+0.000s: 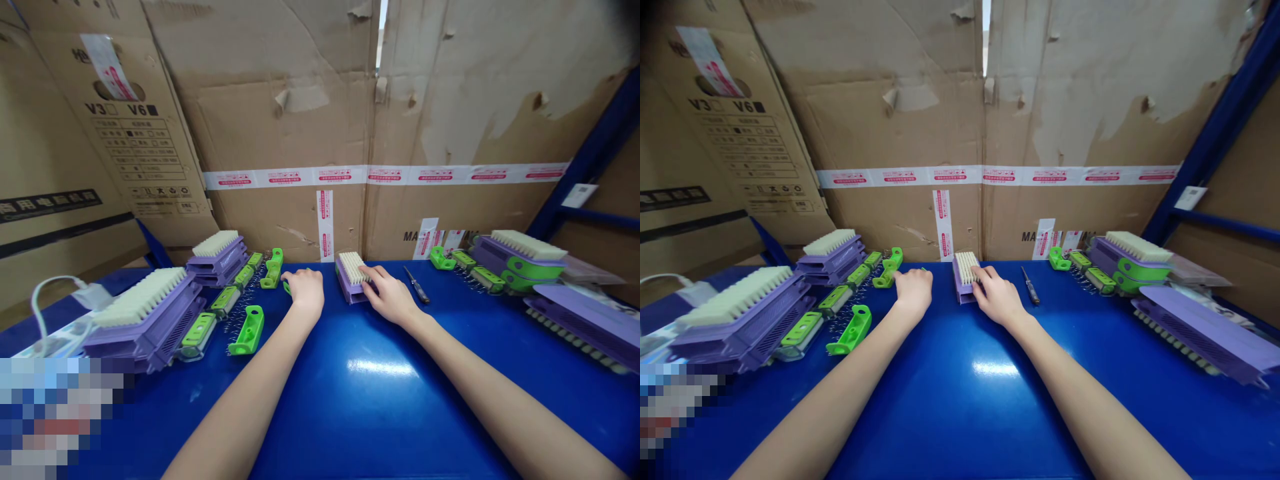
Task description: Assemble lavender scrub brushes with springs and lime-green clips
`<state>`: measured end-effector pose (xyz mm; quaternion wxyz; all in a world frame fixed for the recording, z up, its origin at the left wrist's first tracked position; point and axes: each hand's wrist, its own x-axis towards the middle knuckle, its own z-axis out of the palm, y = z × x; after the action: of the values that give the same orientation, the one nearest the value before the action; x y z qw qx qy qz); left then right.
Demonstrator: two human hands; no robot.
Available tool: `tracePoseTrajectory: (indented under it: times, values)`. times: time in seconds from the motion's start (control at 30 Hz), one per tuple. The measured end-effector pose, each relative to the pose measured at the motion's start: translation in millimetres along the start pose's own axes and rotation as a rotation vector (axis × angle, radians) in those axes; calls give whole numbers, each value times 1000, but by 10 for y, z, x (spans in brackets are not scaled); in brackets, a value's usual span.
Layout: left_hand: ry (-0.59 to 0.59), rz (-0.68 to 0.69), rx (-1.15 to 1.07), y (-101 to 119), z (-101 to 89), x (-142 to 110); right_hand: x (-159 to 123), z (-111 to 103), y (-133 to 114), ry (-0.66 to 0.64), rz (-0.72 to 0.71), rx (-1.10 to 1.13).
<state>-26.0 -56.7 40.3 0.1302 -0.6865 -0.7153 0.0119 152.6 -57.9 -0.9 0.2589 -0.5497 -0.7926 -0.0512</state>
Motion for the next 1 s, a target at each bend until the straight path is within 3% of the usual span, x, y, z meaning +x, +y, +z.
tracePoseTrajectory:
  times: [0.17, 0.47, 0.77, 1.0]
  values:
    - [4, -27, 7, -10, -14, 10, 0, 5, 0, 2, 1, -5]
    - [-169, -85, 155, -34, -76, 9, 1, 15, 10, 5, 0, 10]
    - [-255, -216, 69, -352, -114, 115, 3, 9, 14, -5, -3, -8]
    - [-235, -222, 24, -478, -55, 177, 8, -3, 12, -17, -1, -12]
